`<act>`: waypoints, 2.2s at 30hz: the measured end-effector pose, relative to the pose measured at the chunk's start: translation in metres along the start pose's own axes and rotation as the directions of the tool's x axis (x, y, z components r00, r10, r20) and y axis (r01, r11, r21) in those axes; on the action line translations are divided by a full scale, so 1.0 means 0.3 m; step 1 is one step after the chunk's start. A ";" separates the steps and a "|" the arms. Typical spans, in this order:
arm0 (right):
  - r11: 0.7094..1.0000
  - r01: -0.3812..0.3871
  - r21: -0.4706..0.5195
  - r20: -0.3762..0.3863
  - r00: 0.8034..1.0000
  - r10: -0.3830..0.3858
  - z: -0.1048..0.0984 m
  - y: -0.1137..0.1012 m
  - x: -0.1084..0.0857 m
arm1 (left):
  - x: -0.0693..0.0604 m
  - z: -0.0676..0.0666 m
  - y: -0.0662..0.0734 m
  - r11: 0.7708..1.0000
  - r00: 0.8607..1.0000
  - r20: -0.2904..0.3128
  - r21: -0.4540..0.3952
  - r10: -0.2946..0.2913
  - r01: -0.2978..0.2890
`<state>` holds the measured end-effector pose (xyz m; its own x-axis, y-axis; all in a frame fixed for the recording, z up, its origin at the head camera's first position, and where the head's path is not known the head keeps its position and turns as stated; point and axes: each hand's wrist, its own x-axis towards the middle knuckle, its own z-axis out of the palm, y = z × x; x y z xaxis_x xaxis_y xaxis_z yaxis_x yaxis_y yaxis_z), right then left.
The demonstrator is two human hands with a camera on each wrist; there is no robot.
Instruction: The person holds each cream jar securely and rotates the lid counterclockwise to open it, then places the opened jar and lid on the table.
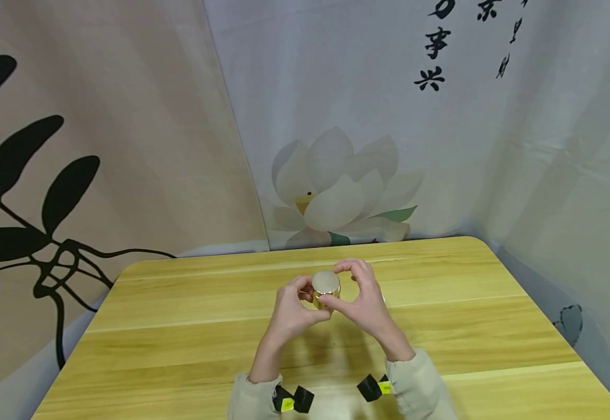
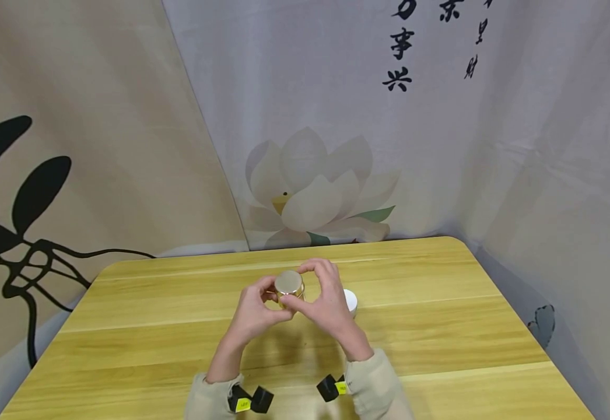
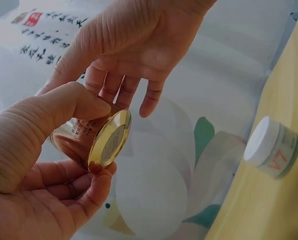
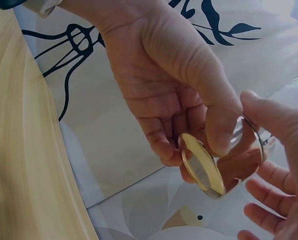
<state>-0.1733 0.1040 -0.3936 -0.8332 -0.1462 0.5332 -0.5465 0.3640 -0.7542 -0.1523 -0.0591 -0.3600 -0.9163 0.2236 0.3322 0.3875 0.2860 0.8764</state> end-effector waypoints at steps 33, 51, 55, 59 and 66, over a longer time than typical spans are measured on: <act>0.999 0.046 0.019 0.049 0.998 -0.047 0.005 0.004 -0.002 | 0.000 -0.002 -0.008 1.000 1.000 -0.015 0.011 0.008 -0.008; 0.997 0.066 0.043 0.063 0.996 -0.069 0.004 0.016 -0.002 | 0.023 0.024 -0.139 1.000 1.000 -0.028 -0.002 0.002 -0.002; 0.999 0.030 0.018 0.036 0.999 -0.030 0.010 0.012 -0.002 | 0.014 0.015 -0.076 1.000 1.000 -0.027 0.005 -0.002 0.002; 1.000 0.012 0.001 0.008 1.000 -0.012 0.014 0.006 0.001 | 0.002 0.000 -0.011 1.000 1.000 -0.014 0.004 -0.005 0.005; 0.999 0.038 0.031 0.036 0.999 -0.039 0.006 0.008 -0.001 | 0.003 0.000 -0.022 1.000 1.000 -0.014 0.014 -0.008 0.009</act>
<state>-0.1745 0.1032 -0.3964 -0.8135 -0.1936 0.5483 -0.5804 0.3292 -0.7448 -0.1557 -0.0608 -0.3654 -0.9209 0.2079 0.3297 0.3809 0.3008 0.8743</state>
